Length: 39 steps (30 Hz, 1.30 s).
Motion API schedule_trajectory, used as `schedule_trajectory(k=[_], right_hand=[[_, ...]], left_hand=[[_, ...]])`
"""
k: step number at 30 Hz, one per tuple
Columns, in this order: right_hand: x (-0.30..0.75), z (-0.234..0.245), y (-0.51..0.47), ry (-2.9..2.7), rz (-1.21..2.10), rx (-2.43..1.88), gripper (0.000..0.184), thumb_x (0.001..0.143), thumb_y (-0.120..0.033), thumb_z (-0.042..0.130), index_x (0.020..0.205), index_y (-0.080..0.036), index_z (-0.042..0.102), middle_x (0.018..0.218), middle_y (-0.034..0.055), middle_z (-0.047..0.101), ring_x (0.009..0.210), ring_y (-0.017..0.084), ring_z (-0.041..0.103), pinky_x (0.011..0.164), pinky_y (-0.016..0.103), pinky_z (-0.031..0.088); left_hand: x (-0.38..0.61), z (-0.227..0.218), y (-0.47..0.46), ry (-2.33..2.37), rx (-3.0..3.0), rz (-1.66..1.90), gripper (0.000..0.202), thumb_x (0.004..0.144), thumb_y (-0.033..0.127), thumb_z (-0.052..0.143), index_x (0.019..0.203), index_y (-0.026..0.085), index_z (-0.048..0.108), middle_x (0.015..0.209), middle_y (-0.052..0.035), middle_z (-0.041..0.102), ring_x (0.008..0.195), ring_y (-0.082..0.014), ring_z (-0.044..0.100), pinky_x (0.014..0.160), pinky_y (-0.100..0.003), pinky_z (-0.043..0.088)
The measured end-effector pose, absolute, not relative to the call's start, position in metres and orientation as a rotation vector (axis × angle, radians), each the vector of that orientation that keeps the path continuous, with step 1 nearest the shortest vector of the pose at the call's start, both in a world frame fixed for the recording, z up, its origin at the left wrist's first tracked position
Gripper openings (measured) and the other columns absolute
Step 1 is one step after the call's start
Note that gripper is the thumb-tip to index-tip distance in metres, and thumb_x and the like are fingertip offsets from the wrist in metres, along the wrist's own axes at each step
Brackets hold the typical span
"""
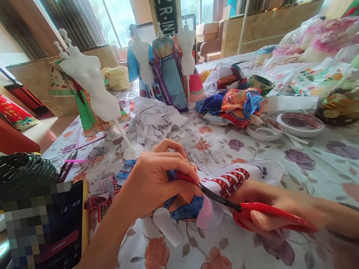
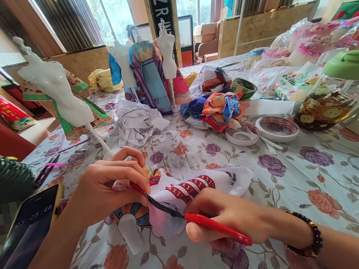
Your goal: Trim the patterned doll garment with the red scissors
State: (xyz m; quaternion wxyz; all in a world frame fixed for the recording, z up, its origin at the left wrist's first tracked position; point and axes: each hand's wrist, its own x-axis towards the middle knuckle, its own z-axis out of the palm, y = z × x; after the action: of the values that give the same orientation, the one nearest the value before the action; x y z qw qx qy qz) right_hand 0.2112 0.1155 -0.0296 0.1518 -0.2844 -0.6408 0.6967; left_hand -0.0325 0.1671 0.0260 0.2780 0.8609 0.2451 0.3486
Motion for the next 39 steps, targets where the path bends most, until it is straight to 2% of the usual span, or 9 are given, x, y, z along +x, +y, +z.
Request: schedule_trajectory(k=[5, 9, 12, 16, 21, 24, 28, 34, 39], right_hand=[[0.215, -0.027, 0.118, -1.909, 2.002, -0.825, 0.068, 0.08, -0.078, 0.049, 0.055, -0.015, 0.049, 0.051, 0.0016, 0.051, 0.047, 0.009, 0.046, 0.044, 0.021, 0.031], [0.216, -0.027, 0.119, -1.964, 1.957, -0.82, 0.069, 0.08, -0.08, 0.047, 0.057, -0.014, 0.05, 0.053, 0.0001, 0.05, 0.048, 0.007, 0.041, 0.044, 0.022, 0.027], [0.217, -0.028, 0.12, -1.972, 1.977, -0.791, 0.064, 0.083, -0.074, 0.05, 0.059, -0.015, 0.047, 0.054, -0.0013, 0.048, 0.047, 0.006, 0.038, 0.042, 0.021, 0.024], [0.217, -0.027, 0.121, -1.976, 1.991, -0.783, 0.062, 0.084, -0.072, 0.05, 0.061, -0.015, 0.046, 0.056, -0.0018, 0.046, 0.049, 0.006, 0.036, 0.042, 0.02, 0.023], [0.215, -0.025, 0.12, -1.955, 1.984, -0.741, 0.064, 0.084, -0.076, 0.045, 0.062, -0.015, 0.048, 0.056, -0.0017, 0.047, 0.05, 0.007, 0.038, 0.045, 0.023, 0.027], [0.214, -0.026, 0.118, -1.931, 1.99, -0.761, 0.064, 0.084, -0.077, 0.045, 0.062, -0.017, 0.046, 0.057, -0.0026, 0.045, 0.051, 0.008, 0.038, 0.047, 0.023, 0.029], [0.213, -0.032, 0.118, -1.876, 1.959, -0.757, 0.065, 0.079, -0.079, 0.049, 0.061, -0.017, 0.046, 0.053, -0.0028, 0.046, 0.047, 0.008, 0.038, 0.045, 0.024, 0.026], [0.215, -0.037, 0.118, -1.876, 1.936, -0.752, 0.064, 0.079, -0.078, 0.05, 0.06, -0.017, 0.047, 0.052, -0.0026, 0.047, 0.046, 0.008, 0.036, 0.044, 0.025, 0.023], [0.216, -0.038, 0.118, -1.876, 1.959, -0.719, 0.061, 0.082, -0.075, 0.05, 0.061, -0.017, 0.044, 0.054, -0.0031, 0.046, 0.046, 0.006, 0.034, 0.042, 0.023, 0.022]], left_hand=[[-0.033, 0.026, 0.167, 0.644, 2.322, 0.934, 0.019, 0.068, 0.006, 0.08, 0.069, 0.024, 0.075, 0.066, 0.0023, 0.071, 0.088, -0.0184, 0.056, 0.08, -0.027, 0.05], [-0.032, 0.027, 0.165, 0.654, 2.332, 0.909, 0.022, 0.067, 0.0, 0.078, 0.069, 0.022, 0.075, 0.065, 0.0023, 0.071, 0.089, -0.0175, 0.056, 0.08, -0.025, 0.05], [-0.031, 0.027, 0.165, 0.647, 2.342, 0.907, 0.023, 0.069, -0.001, 0.077, 0.07, 0.021, 0.075, 0.065, 0.0019, 0.071, 0.089, -0.0174, 0.055, 0.078, -0.024, 0.05], [-0.03, 0.025, 0.164, 0.636, 2.334, 0.863, 0.02, 0.069, 0.003, 0.079, 0.072, 0.023, 0.076, 0.064, 0.0016, 0.071, 0.092, -0.0194, 0.056, 0.08, -0.028, 0.05], [-0.027, 0.024, 0.162, 0.634, 2.332, 0.835, 0.014, 0.069, 0.011, 0.083, 0.073, 0.023, 0.078, 0.068, 0.0005, 0.07, 0.091, -0.0197, 0.058, 0.084, -0.032, 0.049], [-0.027, 0.023, 0.162, 0.637, 2.306, 0.852, 0.013, 0.068, 0.014, 0.084, 0.074, 0.023, 0.078, 0.069, 0.0, 0.069, 0.091, -0.0199, 0.058, 0.084, -0.032, 0.048], [-0.029, 0.022, 0.164, 0.648, 2.246, 0.878, 0.017, 0.064, 0.018, 0.087, 0.077, 0.022, 0.078, 0.072, -0.0016, 0.069, 0.092, -0.0205, 0.059, 0.081, -0.031, 0.049], [-0.03, 0.019, 0.168, 0.541, 2.204, 0.876, 0.009, 0.072, 0.017, 0.082, 0.075, 0.02, 0.075, 0.069, -0.001, 0.069, 0.089, -0.0189, 0.058, 0.083, -0.031, 0.048], [-0.029, 0.017, 0.168, 0.498, 2.162, 0.874, 0.008, 0.072, 0.02, 0.082, 0.073, 0.02, 0.074, 0.065, -0.0022, 0.065, 0.088, -0.0196, 0.057, 0.075, -0.029, 0.049]])
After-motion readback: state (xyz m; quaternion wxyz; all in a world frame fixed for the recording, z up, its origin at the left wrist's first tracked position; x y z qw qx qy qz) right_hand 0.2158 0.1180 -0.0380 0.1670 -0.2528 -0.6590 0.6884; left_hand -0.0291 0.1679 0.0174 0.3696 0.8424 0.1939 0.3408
